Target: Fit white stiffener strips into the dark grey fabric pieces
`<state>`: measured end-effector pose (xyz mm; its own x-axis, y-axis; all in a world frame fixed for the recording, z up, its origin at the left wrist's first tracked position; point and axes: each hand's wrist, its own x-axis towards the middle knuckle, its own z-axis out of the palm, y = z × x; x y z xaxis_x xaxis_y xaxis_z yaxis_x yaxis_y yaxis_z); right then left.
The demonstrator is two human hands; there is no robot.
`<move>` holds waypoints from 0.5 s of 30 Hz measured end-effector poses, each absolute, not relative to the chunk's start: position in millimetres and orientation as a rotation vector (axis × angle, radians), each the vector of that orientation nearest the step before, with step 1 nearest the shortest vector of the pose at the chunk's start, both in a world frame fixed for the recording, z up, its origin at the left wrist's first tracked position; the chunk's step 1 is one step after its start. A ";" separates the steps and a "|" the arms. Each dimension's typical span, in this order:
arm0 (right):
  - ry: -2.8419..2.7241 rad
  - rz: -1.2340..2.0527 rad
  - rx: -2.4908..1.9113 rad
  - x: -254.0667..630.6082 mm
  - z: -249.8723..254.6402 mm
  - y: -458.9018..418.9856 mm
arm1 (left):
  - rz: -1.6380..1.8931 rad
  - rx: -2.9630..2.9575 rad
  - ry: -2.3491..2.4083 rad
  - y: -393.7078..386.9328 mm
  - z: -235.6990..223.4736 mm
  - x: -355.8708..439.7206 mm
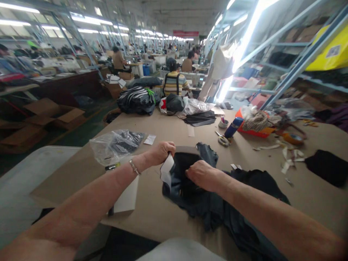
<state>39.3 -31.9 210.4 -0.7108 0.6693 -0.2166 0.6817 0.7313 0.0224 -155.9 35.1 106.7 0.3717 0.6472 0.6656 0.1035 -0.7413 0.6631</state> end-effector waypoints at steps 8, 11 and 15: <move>3.053 -0.424 0.782 46.4 226.9 -11.4 | 1.108 1.527 -0.007 17.2 124.6 -145.6; 2.915 -0.609 0.889 57.7 231.5 -12.7 | 1.123 1.342 -0.074 11.8 122.2 -140.7; 3.036 -0.870 1.364 87.3 239.5 -28.4 | 1.372 0.895 0.251 27.0 96.5 -142.5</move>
<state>87.3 -28.4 239.5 -0.6481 0.7589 0.0633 0.6103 0.5673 -0.5529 -142.5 27.0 96.5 0.2309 0.9135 0.3351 -0.7360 -0.0613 0.6742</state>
